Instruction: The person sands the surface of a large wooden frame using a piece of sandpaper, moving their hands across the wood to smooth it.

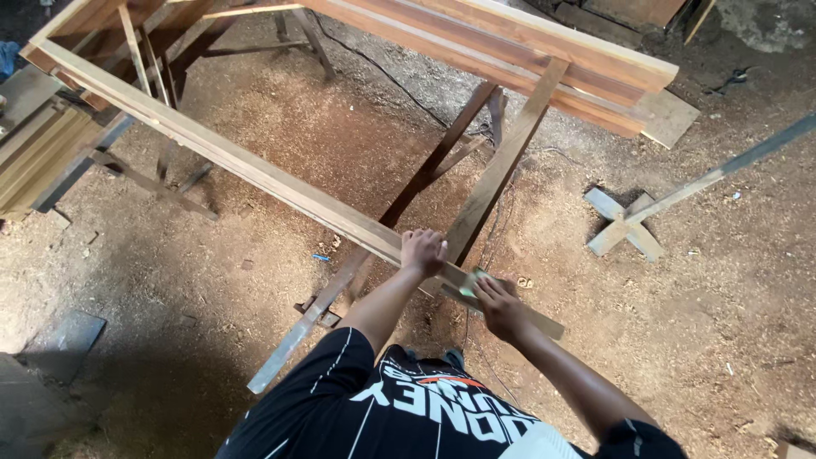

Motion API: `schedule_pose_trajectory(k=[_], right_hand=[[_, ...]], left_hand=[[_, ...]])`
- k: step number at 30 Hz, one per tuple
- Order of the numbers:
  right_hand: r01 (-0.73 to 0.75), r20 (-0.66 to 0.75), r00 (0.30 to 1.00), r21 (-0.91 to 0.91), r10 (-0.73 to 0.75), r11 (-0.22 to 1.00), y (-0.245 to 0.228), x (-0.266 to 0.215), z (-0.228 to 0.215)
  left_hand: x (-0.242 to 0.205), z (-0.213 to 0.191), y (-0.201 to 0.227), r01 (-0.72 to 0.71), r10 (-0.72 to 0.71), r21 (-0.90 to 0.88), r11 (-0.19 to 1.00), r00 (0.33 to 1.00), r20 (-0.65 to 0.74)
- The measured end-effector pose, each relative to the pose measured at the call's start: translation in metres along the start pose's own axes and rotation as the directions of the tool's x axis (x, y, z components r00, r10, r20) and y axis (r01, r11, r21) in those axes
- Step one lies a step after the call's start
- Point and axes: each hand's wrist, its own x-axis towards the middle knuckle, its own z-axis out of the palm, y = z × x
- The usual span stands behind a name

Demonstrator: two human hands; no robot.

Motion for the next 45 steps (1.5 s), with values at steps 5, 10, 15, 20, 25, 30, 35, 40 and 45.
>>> schedule_pose_trajectory(k=[5, 10, 15, 20, 25, 30, 35, 40, 45], right_hand=[[-0.078, 0.035, 0.997, 0.092, 0.075, 0.993, -0.031, 0.036, 0.005], [-0.037, 0.031, 0.999, -0.098, 0.04, 0.994, 0.004, -0.044, -0.008], [-0.223, 0.057, 0.971, -0.142, 0.233, 0.964, 0.016, -0.098, 0.009], [-0.184, -0.121, 0.974, 0.076, 0.193, 0.98, -0.009, -0.027, 0.012], [-0.222, 0.031, 0.975, 0.02, 0.222, 0.975, -0.034, 0.034, -0.004], [0.058, 0.055, 0.997, 0.006, -0.058, 0.998, 0.017, -0.036, -0.02], [0.187, 0.165, 0.966, 0.085, -0.199, 0.979, 0.069, -0.096, -0.022], [0.25, 0.164, 0.949, 0.135, -0.27, 0.959, 0.048, -0.03, -0.013], [0.279, 0.103, 0.946, 0.221, -0.307, 0.935, 0.041, 0.001, -0.016]], left_hand=[[-0.002, 0.003, -0.002, -0.007, 0.007, 0.011, 1.0, 1.0, -0.002], [-0.005, -0.012, 0.0, -0.011, 0.011, -0.007, 1.0, 1.0, 0.001], [-0.004, -0.011, 0.0, -0.013, 0.014, -0.017, 1.0, 1.0, 0.026], [-0.004, -0.009, 0.0, -0.024, 0.024, -0.004, 1.0, 1.0, -0.016], [-0.001, -0.014, 0.003, 0.02, -0.019, -0.016, 1.0, 0.997, 0.074], [0.001, -0.016, 0.005, 0.042, -0.039, -0.051, 0.998, 0.997, 0.066], [-0.005, -0.005, 0.009, 0.072, -0.071, -0.068, 0.995, 0.997, 0.021], [-0.002, 0.019, 0.02, 0.254, -0.256, -0.031, 0.967, 0.957, -0.133], [-0.027, 0.04, 0.061, 0.529, -0.515, -0.045, 0.848, 0.799, -0.312]])
